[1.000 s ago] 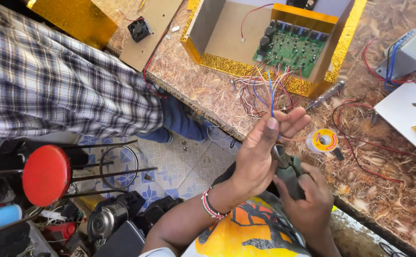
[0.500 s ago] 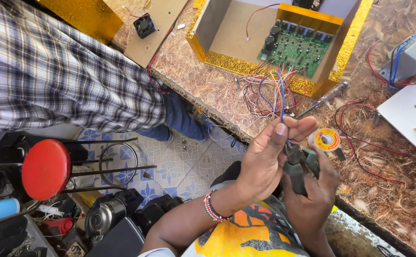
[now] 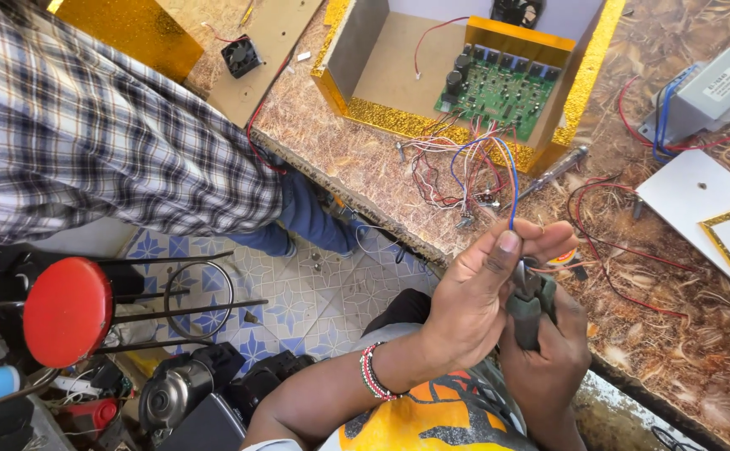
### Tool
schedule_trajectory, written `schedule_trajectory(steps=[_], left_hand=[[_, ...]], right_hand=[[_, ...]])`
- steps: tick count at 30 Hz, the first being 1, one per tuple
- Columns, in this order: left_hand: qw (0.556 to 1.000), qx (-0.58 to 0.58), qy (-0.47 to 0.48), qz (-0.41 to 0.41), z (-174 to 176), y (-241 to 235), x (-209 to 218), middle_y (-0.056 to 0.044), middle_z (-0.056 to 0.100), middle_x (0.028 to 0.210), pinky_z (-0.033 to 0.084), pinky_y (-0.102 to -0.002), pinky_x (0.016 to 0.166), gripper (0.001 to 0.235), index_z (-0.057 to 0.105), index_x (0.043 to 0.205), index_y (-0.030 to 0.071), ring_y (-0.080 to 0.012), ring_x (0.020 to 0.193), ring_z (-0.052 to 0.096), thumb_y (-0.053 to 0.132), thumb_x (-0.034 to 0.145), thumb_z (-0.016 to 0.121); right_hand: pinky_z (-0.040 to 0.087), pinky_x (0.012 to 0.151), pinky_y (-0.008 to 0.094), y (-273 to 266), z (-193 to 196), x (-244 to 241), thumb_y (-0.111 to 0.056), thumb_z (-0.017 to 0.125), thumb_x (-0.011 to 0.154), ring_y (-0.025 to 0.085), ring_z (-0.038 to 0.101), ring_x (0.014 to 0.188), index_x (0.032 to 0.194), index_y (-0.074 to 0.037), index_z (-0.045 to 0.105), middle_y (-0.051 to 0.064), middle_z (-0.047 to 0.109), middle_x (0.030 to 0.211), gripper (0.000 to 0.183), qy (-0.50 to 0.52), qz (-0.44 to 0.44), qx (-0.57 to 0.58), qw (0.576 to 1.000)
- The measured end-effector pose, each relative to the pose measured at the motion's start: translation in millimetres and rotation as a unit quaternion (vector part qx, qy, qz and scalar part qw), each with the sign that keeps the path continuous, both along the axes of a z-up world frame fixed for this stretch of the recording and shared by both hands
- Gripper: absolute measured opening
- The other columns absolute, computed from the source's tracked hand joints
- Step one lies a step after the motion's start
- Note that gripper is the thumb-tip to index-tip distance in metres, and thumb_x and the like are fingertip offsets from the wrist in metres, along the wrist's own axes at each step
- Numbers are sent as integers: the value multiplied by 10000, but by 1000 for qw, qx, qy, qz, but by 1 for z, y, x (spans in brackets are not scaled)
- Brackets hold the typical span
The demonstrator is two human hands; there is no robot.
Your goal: The person uses pliers to strip insulation from several colored wires and places the stripped ends into a box. They repeatedly reach into a container of scrap wire, select individual wires, strip them, and deposit them into the box.
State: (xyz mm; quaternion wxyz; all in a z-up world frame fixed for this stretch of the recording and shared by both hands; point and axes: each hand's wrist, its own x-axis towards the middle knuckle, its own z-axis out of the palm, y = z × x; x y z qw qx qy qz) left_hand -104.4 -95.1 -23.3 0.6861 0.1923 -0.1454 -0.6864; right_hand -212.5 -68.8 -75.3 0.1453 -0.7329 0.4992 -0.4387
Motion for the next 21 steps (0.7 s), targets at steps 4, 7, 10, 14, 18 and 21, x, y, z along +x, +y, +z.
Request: schedule_trajectory(steps=[4,7,10,14,18,21], left_hand=[[1000,-2,-8,-11,7,0,-8,-198,614,1405,409,-408,1258,237,576,1262,79,-352,1373,566,269,1123,547],[1000,0,6,-18,5,-3,-12,-211,609,1409,425,-400,1241,228,588,1256,71,-338,1349,580,253,1125,547],[1000,8,-1,-18,7,-6,-16,-210,614,1403,447,-387,1212,253,587,1255,66,-332,1330,595,271,1108,567],[1000,7,-3,-21,5,-10,-19,-210,616,1401,453,-379,1204,255,590,1267,55,-326,1316,603,260,1122,547],[1000,-2,-13,-22,2,-11,-24,-190,622,1407,473,-409,1180,268,588,1268,66,-340,1323,601,284,1115,561],[999,-19,-26,-12,5,-10,-26,-166,636,1393,447,-416,1226,271,597,1271,68,-327,1309,615,291,1129,539]], right_hand=[[481,1116,483,0,15,-3,-1,665,942,433,583,1374,1244,85,682,317,546,1496,315,-22,29,31,999],[491,1080,480,2,17,-8,-53,651,954,429,559,1405,1283,57,676,356,525,1516,347,0,15,42,999],[494,1086,509,1,24,-8,-22,641,950,442,562,1392,1227,97,682,365,533,1491,305,-27,20,45,998],[464,1109,518,-3,13,-14,-36,638,977,451,571,1361,1279,91,670,325,557,1478,329,0,13,20,1000],[526,944,438,-3,0,-19,-1,707,956,361,686,1080,1148,61,747,255,680,1263,206,-11,-23,4,1000],[510,799,401,-3,-13,-23,-26,752,953,311,699,903,1076,-3,782,166,725,1104,129,-19,-44,1,999]])
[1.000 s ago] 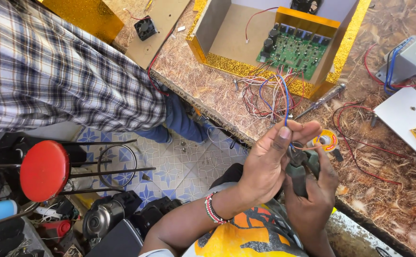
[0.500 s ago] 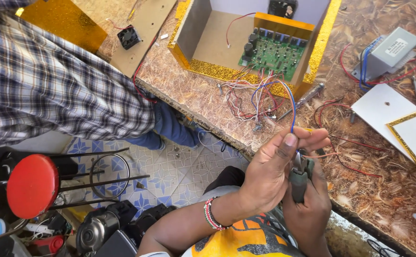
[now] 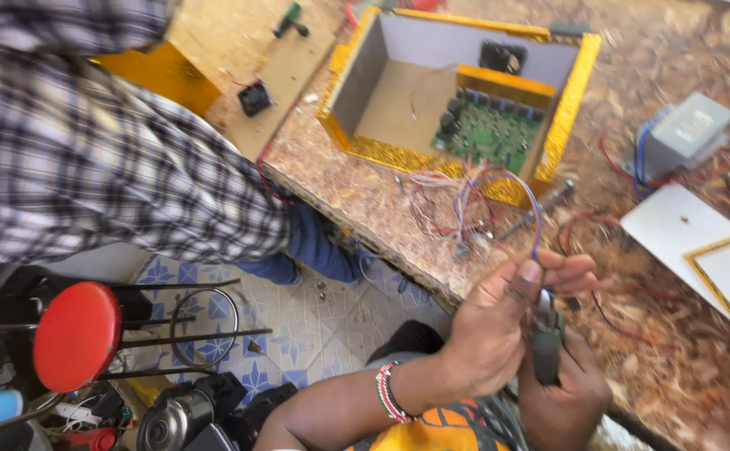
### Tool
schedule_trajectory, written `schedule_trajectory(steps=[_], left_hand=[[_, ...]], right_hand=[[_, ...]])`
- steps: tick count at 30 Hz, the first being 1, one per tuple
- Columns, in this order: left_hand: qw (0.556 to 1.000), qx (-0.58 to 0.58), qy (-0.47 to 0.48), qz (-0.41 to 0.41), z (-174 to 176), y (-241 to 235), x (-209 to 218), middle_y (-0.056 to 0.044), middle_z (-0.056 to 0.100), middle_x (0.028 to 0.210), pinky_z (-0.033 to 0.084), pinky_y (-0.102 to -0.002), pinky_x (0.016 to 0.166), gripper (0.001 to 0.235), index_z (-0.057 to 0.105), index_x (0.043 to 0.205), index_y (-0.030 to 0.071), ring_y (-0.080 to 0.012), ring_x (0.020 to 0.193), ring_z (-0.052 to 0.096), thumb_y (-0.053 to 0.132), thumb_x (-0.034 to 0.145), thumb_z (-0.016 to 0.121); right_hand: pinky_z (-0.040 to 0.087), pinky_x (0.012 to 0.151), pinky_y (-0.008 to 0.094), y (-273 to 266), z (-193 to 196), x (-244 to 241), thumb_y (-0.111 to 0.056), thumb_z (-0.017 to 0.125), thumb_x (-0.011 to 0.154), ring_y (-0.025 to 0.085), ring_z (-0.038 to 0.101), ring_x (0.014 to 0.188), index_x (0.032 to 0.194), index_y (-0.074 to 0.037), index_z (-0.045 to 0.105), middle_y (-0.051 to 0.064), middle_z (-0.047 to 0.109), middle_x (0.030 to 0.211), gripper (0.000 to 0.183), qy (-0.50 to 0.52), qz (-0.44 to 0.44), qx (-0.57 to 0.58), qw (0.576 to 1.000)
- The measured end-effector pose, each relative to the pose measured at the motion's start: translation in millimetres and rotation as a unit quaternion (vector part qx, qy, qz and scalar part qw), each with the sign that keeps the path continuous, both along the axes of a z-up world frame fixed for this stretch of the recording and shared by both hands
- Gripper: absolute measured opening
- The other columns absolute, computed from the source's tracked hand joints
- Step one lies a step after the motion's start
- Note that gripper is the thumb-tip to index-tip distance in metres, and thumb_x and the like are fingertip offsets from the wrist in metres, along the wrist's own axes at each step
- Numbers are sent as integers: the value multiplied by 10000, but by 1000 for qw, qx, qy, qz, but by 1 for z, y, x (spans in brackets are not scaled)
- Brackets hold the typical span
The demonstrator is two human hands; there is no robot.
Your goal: The person uses pliers to strip insulation from several colored wires and places the stripped ends into a box. They repeatedly reach into a container of scrap wire, select individual wires, strip them, and deposit them into the box.
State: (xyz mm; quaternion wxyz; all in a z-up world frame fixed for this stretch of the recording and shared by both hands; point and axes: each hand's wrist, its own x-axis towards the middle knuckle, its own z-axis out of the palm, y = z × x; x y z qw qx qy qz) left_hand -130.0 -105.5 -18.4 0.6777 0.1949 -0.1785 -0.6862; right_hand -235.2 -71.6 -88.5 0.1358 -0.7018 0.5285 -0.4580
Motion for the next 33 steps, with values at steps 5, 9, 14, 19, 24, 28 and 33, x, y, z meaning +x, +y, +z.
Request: schedule_trajectory(steps=[5,9,14,19,24,28,33], left_hand=[[1000,-16,-14,19,-5,-4,-6,-158,656,1356,421,-412,1271,263,608,1263,75,-314,1273,640,295,1132,550],[1000,9,1,-2,-12,-13,-16,-177,647,1361,405,-359,1297,268,619,1256,94,-284,1325,619,315,1106,596],[997,45,-63,-3,-26,-45,-37,-196,650,1317,490,-340,1221,236,573,1302,8,-273,1210,657,197,1191,487],[998,52,-38,-10,-57,-57,-53,-173,691,1268,585,-318,997,250,629,1294,2,-227,1135,692,199,1197,509],[994,48,-93,-1,-42,-48,-45,-185,694,1261,526,-347,1120,307,630,1239,10,-257,1179,683,272,1112,533],[990,49,-134,7,-34,-50,-34,-203,690,1267,499,-392,1168,351,627,1243,3,-300,1215,668,299,1081,527],[991,69,-116,0,-34,-52,-32,-212,684,1275,524,-384,1133,351,622,1265,-8,-304,1215,669,275,1082,528]], right_hand=[[403,607,332,2,-1,0,-84,786,895,186,637,700,910,-2,773,94,743,987,85,-40,-27,89,995],[246,511,316,4,-4,-3,-152,751,895,99,347,567,573,23,537,40,406,588,425,-128,-61,226,964],[232,447,315,-8,-47,-24,-191,744,895,91,311,548,507,-1,514,-11,336,532,489,-231,-69,302,922],[186,462,335,-8,-55,-51,-482,767,781,129,251,587,535,-119,346,-29,281,604,608,-129,-78,361,920],[237,460,328,3,-38,-53,-436,736,874,132,313,540,565,-135,407,-21,365,573,543,-149,-8,369,917],[266,464,307,-1,-17,-40,-352,732,918,133,351,533,605,-77,562,0,445,574,450,-221,53,386,894],[270,487,306,-4,-21,-43,-403,711,914,137,357,547,621,-63,594,-2,454,589,464,-203,75,388,896]])
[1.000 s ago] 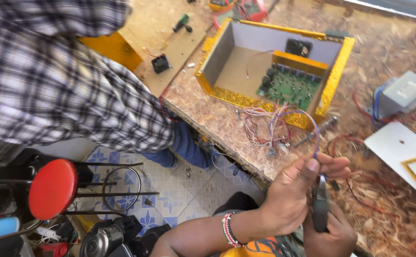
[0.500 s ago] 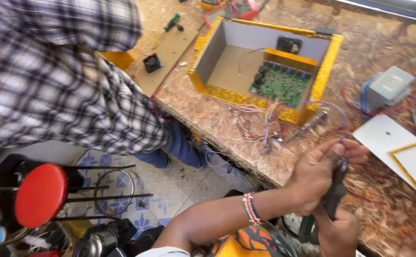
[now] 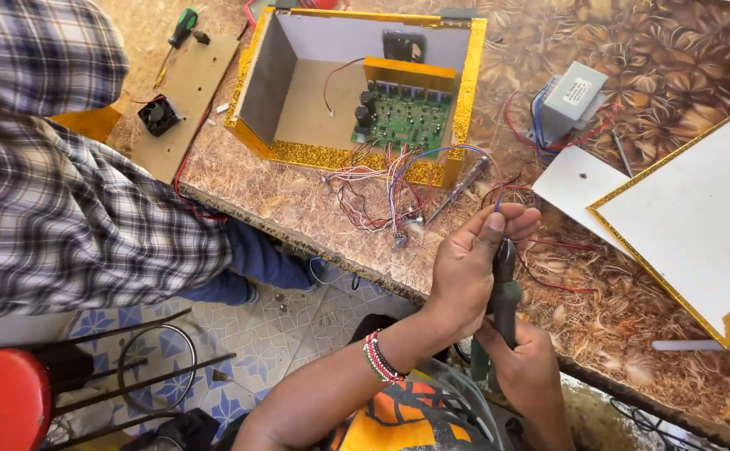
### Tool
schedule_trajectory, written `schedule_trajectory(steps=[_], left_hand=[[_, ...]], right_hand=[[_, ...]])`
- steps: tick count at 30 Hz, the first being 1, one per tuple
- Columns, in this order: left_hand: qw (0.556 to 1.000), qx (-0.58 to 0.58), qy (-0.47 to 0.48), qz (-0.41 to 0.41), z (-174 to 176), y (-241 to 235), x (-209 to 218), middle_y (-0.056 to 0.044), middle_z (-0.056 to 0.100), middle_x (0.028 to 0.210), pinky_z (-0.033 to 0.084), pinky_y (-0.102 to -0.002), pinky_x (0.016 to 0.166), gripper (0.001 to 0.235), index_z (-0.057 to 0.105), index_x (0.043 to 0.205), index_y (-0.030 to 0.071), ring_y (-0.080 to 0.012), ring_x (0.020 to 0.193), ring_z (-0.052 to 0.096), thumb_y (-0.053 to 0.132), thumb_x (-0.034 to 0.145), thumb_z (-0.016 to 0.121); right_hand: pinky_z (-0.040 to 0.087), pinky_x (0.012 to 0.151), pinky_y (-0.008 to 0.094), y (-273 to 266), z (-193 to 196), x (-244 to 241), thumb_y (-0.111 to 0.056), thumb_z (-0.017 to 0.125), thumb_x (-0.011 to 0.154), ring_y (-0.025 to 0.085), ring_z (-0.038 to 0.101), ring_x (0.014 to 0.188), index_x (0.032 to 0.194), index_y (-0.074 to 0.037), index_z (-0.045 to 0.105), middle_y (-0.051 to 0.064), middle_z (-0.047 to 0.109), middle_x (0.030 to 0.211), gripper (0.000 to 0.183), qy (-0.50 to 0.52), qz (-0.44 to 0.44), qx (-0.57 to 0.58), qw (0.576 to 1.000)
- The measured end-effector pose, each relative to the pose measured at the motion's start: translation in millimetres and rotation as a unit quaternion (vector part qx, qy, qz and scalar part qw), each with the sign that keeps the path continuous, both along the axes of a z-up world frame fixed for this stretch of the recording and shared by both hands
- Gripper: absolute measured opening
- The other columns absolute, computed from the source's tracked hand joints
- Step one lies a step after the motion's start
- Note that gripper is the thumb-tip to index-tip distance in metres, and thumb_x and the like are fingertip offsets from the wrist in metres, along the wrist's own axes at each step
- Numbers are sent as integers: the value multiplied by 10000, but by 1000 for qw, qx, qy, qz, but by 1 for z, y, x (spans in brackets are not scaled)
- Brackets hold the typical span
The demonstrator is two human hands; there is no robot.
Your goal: The person uses pliers to strip insulation from several colored wires and places the stripped ends into a box. They repeatedly reach into a container of scrap wire, select individual wires, strip them, and deposit them into the box.
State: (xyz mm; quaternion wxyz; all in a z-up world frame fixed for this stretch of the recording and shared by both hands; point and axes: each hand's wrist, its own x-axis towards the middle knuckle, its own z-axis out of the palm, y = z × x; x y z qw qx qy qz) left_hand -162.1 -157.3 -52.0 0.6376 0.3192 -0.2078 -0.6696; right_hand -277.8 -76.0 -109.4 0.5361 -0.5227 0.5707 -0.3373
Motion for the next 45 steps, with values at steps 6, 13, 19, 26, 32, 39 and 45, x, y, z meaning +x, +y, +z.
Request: schedule_trajectory(steps=[6,13,19,26,32,39,45], left_hand=[[1000,10,-4,6,1,0,1,-211,686,1271,529,-387,1124,353,620,1268,-5,-307,1204,674,278,1078,529],[1000,10,12,7,-3,-2,2,-217,680,1282,522,-399,1135,347,610,1276,-9,-309,1227,662,268,1089,515],[1000,16,16,20,-4,-8,1,-213,691,1254,506,-386,1149,308,615,1258,-7,-313,1216,668,231,1100,500],[1000,24,3,2,-3,-8,7,-183,703,1266,492,-253,1066,323,628,1264,28,-252,1288,646,277,1078,540],[998,22,-50,-26,15,1,12,-146,722,1271,492,-192,849,323,662,1239,98,-176,1280,639,350,1067,557],[999,-39,-23,-24,19,7,12,-186,676,1317,393,-318,1240,317,634,1251,66,-231,1332,613,321,1087,540],[998,-41,47,-31,20,13,7,-226,643,1352,425,-318,1228,323,614,1276,19,-279,1345,600,279,1097,544]], right_hand=[[252,430,314,-1,-3,2,-422,726,886,132,360,482,596,-70,590,6,459,531,476,29,-5,-4,1000],[388,461,298,-5,23,13,-456,617,934,127,526,476,595,-96,708,9,649,549,503,34,0,-68,997],[546,565,315,-8,6,12,-379,702,894,211,704,586,640,14,723,149,749,636,468,-122,-20,-2,992],[551,653,324,-4,15,2,-293,679,917,203,714,744,814,28,844,109,811,811,375,-72,7,42,997],[546,667,339,-1,41,24,-279,723,883,195,710,816,924,-11,807,124,776,932,284,101,-43,-134,985],[533,871,499,5,36,34,-284,702,942,392,662,1143,1067,-1,778,222,690,1241,318,227,-87,-277,930],[492,1002,509,9,41,39,-187,685,953,437,583,1311,1117,76,728,303,607,1410,313,221,-102,-289,926]])
